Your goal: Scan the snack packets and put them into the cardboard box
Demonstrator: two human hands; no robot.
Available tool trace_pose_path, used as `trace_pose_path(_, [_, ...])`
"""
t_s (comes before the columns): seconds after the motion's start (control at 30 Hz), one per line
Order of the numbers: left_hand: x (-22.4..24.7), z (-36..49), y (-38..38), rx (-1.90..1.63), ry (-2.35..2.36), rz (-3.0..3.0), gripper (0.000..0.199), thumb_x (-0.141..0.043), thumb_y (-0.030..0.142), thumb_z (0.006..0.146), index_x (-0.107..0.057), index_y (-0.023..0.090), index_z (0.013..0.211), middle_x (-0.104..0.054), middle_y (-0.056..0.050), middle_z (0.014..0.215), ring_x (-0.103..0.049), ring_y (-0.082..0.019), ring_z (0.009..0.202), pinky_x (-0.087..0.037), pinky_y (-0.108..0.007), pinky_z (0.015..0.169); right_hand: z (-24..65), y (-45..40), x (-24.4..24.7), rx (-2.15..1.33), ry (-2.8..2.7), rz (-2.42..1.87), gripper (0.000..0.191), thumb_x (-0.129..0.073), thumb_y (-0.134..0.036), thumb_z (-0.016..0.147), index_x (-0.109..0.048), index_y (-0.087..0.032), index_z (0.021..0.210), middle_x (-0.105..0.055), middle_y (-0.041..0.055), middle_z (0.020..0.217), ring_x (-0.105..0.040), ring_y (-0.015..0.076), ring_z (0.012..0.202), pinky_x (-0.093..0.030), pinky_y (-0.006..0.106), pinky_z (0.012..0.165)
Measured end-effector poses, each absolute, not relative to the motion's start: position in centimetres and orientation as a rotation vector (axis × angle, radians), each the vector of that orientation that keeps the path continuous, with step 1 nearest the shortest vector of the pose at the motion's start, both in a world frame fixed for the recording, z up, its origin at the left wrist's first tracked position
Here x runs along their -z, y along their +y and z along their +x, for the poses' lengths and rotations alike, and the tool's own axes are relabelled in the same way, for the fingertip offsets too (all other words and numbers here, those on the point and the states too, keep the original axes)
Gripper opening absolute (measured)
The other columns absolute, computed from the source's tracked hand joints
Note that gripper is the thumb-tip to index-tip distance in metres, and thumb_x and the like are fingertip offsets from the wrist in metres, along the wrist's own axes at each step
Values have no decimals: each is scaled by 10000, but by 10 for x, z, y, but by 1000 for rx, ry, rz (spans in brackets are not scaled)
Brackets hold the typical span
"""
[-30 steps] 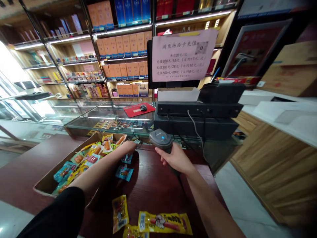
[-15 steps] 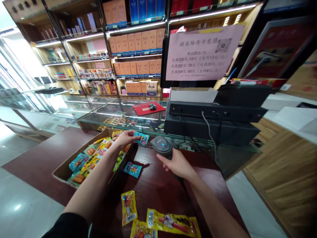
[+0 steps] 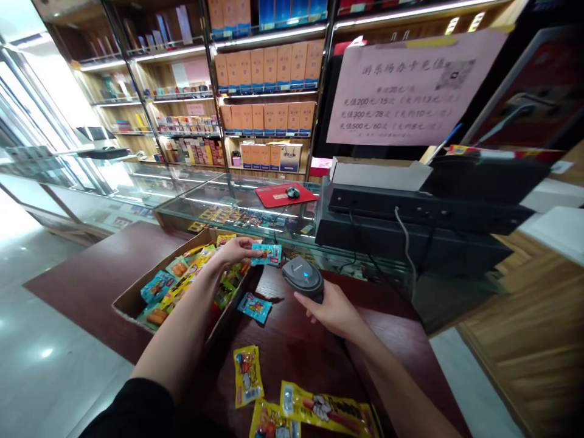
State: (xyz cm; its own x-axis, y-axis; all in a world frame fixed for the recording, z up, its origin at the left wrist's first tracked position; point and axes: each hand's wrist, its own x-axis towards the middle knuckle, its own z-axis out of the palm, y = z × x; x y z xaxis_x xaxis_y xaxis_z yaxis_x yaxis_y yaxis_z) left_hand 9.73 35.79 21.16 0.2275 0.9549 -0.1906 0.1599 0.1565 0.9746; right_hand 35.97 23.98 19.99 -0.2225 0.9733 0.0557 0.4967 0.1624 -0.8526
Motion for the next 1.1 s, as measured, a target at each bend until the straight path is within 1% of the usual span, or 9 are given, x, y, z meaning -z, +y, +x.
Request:
trace_pose_path(0.13, [-211,100,357,-800,1179,1293,454,-850,348,464,-627,156,809,-684,-17,764,-636,-141,670,-502,-228,566,361,240,-198,-983,-1833,-1356,360,-569,-485,816,-586,-150,949,-646,21,590,-601,148,442,-470,242,452])
trace_pose_path(0.33, [-212,103,356,-787,1178,1298,428,-849,345,466,-619,155,773,-683,-15,758,-629,-133,640,-509,-238,573,363,241,-197,-986,-1824,-1369,343,-573,-473,816,-580,-155,946,-639,16,580,-605,151,442,-470,242,447])
trace_pose_path(0.57, [-207,100,359,-759,1146,1290,434,-849,326,464,-606,156,781,-684,-10,762,-636,-139,658,-519,-253,587,363,241,-199,-976,-1826,-1365,346,-572,-472,815,-579,-153,948,-640,15,578,-606,150,444,-479,244,461])
trace_pose_path(0.67, [-207,99,359,-745,1159,1301,435,-843,320,473,-615,152,803,-689,-20,783,-642,-145,674,-520,-255,596,363,241,-199,-984,-1821,-1364,352,-571,-476,814,-578,-149,945,-641,19,579,-607,152,444,-473,241,448])
trace_pose_path(0.8, [-209,99,357,-722,1174,1354,431,-832,307,498,-649,152,856,-696,-37,810,-645,-146,704,-506,-223,589,363,240,-200,-1003,-1811,-1370,338,-575,-470,812,-573,-149,918,-636,20,574,-598,150,425,-461,235,422])
trace_pose_path(0.97, [-210,100,356,-738,1158,1298,416,-848,310,470,-632,151,787,-693,-31,782,-639,-141,663,-503,-229,566,363,241,-200,-994,-1803,-1360,333,-581,-464,811,-575,-152,928,-635,18,571,-597,146,432,-466,235,430])
trace_pose_path(1.1, [-209,101,355,-750,1141,1286,420,-854,332,461,-615,157,758,-689,-20,760,-638,-141,657,-512,-240,575,363,241,-197,-1026,-1795,-1369,346,-582,-464,811,-571,-153,961,-633,17,580,-595,147,429,-464,236,419])
